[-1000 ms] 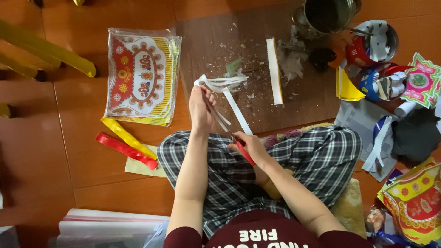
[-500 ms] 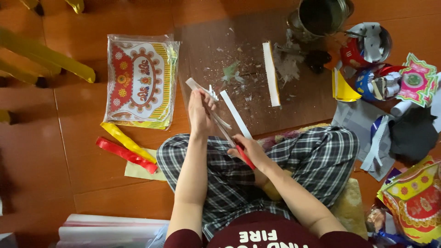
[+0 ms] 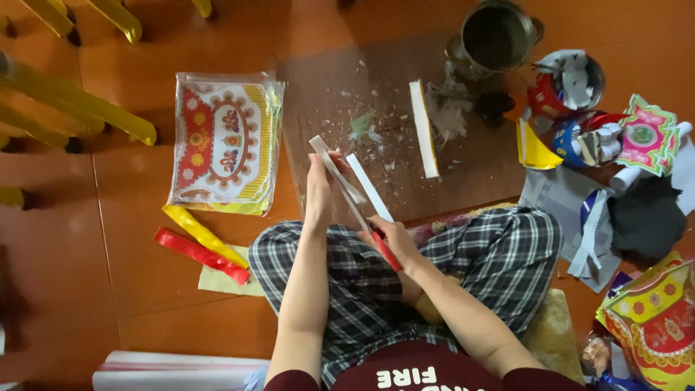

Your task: Cutting thin strips of material and preparing ribbons for decorations

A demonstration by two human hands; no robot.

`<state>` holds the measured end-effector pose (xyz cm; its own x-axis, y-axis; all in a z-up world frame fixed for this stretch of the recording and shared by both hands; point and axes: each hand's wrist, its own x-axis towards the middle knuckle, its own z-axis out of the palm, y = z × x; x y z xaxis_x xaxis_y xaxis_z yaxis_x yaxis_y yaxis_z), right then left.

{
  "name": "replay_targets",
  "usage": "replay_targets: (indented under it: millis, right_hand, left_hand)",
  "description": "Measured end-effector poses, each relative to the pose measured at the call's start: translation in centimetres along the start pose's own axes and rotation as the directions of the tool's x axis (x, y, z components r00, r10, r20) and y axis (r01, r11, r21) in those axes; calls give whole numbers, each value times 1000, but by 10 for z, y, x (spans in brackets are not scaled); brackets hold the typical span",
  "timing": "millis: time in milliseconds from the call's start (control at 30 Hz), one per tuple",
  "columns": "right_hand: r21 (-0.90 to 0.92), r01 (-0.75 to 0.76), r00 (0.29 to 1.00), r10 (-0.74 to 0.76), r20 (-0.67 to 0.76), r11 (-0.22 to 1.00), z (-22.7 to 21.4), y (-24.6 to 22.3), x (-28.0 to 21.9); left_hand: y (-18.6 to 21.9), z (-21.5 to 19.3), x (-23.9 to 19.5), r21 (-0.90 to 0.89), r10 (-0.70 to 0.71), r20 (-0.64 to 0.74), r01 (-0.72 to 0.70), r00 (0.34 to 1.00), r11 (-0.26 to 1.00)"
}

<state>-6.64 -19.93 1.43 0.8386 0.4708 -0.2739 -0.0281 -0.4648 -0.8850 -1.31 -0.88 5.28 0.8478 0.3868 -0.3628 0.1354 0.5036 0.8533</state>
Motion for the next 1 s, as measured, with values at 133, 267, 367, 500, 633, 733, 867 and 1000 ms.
replay_targets:
  millis: [133,267,367,500,633,733,867,1000]
  right_hand:
    - [23,-52,998,53,-20,998,-4,13,1]
    - [13,-76,997,76,-11,997,-9,8,-5]
    - [-2,-85,996,85,22,996,-2,42,3]
    - [69,-71,997,70,14,995,-2,33,5]
    - [82,-78,997,78,0,994,5,40,9]
    - [95,-76,997,79,-27,993,10,42,8]
    - [100,-39,997,46,-62,994,5,21,4]
    - [32,-6,994,9,-105,999,-4,-3,-2]
  left_hand:
    - [-16,-27,16,422,249,-23,-216,968,880]
    - [-18,-29,17,350,178,-63,-145,982,926]
    - [-9,-20,7,316,149,-40,-129,988,940]
    - [-30,-18,12,161,59,16,-60,998,985]
    - [-33,-20,13,143,45,30,-49,999,988]
    - [-33,-21,11,103,25,14,-26,1000,994]
    - [-34,-22,11,72,5,44,-8,999,997]
    - [-37,-23,13,65,9,60,-13,998,998]
